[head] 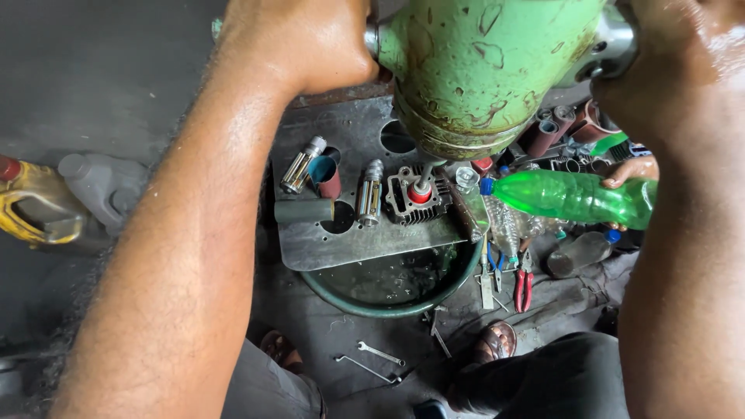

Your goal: Using a portable honing machine to resurface the interior of a small engine cylinder block while applying lubricant from bottles.

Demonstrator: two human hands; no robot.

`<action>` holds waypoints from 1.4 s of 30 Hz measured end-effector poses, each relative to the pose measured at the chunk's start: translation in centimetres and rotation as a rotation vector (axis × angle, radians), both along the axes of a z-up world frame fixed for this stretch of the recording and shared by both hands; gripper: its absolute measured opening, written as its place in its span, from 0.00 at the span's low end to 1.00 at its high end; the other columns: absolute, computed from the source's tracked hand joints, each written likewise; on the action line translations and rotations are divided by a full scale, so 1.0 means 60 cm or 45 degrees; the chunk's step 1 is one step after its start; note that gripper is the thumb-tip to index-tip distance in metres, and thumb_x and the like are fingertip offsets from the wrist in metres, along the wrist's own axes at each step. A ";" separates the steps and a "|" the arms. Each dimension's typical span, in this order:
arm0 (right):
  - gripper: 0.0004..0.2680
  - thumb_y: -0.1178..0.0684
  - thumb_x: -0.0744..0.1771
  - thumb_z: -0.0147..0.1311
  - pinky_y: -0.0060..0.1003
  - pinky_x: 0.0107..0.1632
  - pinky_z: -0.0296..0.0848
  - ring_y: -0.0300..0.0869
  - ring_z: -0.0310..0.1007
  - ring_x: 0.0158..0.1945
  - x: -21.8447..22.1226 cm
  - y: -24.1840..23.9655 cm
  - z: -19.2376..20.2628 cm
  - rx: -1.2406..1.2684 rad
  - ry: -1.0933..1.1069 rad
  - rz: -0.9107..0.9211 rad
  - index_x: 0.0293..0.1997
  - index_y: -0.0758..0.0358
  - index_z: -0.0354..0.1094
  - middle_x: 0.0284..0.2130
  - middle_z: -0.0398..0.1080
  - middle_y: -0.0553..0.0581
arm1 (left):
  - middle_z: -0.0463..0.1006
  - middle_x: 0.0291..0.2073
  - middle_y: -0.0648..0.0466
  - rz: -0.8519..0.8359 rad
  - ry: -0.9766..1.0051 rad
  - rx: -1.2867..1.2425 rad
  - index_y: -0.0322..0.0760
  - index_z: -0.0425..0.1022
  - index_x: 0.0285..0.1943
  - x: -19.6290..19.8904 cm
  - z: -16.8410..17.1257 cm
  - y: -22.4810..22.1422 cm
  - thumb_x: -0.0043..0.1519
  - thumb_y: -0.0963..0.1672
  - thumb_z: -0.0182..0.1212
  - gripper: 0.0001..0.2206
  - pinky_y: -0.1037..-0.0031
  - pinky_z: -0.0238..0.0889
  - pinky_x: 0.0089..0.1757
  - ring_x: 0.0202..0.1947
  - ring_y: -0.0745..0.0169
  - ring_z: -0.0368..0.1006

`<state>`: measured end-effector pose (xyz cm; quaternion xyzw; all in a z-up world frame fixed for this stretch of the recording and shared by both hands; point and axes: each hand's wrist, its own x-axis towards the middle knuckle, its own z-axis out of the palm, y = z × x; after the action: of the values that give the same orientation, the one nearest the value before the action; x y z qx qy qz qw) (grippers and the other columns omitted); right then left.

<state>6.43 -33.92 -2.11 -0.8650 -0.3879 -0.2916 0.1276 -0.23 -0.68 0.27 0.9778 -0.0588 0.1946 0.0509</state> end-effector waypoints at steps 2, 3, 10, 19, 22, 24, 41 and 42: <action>0.22 0.67 0.57 0.67 0.43 0.46 0.78 0.50 0.80 0.44 0.001 0.002 -0.004 -0.066 -0.067 -0.081 0.56 0.68 0.73 0.43 0.77 0.63 | 0.83 0.37 0.45 0.030 0.033 -0.046 0.44 0.84 0.46 -0.008 0.004 -0.009 0.49 0.48 0.70 0.16 0.48 0.71 0.38 0.39 0.40 0.79; 0.21 0.63 0.56 0.68 0.43 0.44 0.77 0.50 0.80 0.43 0.004 0.001 -0.007 -0.127 -0.170 -0.154 0.53 0.64 0.74 0.41 0.77 0.60 | 0.83 0.38 0.44 0.081 0.157 -0.029 0.43 0.84 0.45 -0.013 0.009 -0.017 0.49 0.50 0.71 0.17 0.50 0.71 0.40 0.40 0.41 0.79; 0.11 0.49 0.60 0.67 0.43 0.43 0.74 0.47 0.78 0.40 0.090 -0.021 -0.051 -0.352 -0.485 -0.224 0.42 0.53 0.72 0.36 0.76 0.53 | 0.81 0.40 0.39 0.197 0.374 -0.042 0.38 0.84 0.42 -0.027 -0.027 -0.053 0.53 0.45 0.61 0.12 0.51 0.71 0.44 0.43 0.38 0.79; 0.14 0.43 0.61 0.69 0.51 0.40 0.77 0.55 0.78 0.37 0.062 0.019 0.037 -0.467 -0.199 -0.262 0.47 0.55 0.77 0.38 0.77 0.61 | 0.82 0.40 0.38 0.176 0.126 -0.015 0.38 0.85 0.40 -0.052 -0.024 -0.083 0.54 0.44 0.62 0.10 0.53 0.74 0.41 0.41 0.38 0.80; 0.16 0.45 0.60 0.69 0.50 0.41 0.77 0.55 0.79 0.38 0.034 0.009 0.067 -0.442 -0.332 -0.222 0.50 0.54 0.77 0.41 0.77 0.60 | 0.81 0.39 0.38 0.154 0.130 0.044 0.37 0.84 0.39 -0.049 0.017 -0.069 0.52 0.46 0.65 0.11 0.52 0.73 0.41 0.41 0.38 0.79; 0.15 0.46 0.61 0.69 0.48 0.41 0.78 0.54 0.79 0.39 0.026 0.002 0.078 -0.432 -0.376 -0.186 0.50 0.54 0.77 0.42 0.77 0.59 | 0.82 0.38 0.38 0.139 0.103 0.060 0.37 0.84 0.39 -0.047 0.029 -0.064 0.51 0.45 0.65 0.11 0.52 0.73 0.40 0.41 0.37 0.79; 0.13 0.60 0.63 0.67 0.41 0.51 0.76 0.51 0.79 0.45 0.001 -0.011 0.076 -0.058 -0.332 0.073 0.52 0.66 0.72 0.40 0.76 0.62 | 0.80 0.29 0.37 0.002 -0.151 0.154 0.37 0.84 0.31 -0.031 0.075 -0.024 0.48 0.46 0.66 0.09 0.49 0.72 0.35 0.32 0.34 0.78; 0.12 0.59 0.63 0.67 0.41 0.51 0.76 0.51 0.79 0.44 0.001 -0.011 0.068 -0.092 -0.429 0.016 0.49 0.65 0.72 0.39 0.76 0.61 | 0.80 0.28 0.37 0.011 -0.123 0.155 0.37 0.85 0.31 -0.028 0.072 -0.021 0.46 0.46 0.67 0.09 0.49 0.72 0.35 0.31 0.33 0.78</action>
<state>6.46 -34.55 1.99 -0.8055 -0.4195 -0.4174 0.0314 -1.92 -1.96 4.57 0.9688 -0.0688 0.2377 -0.0124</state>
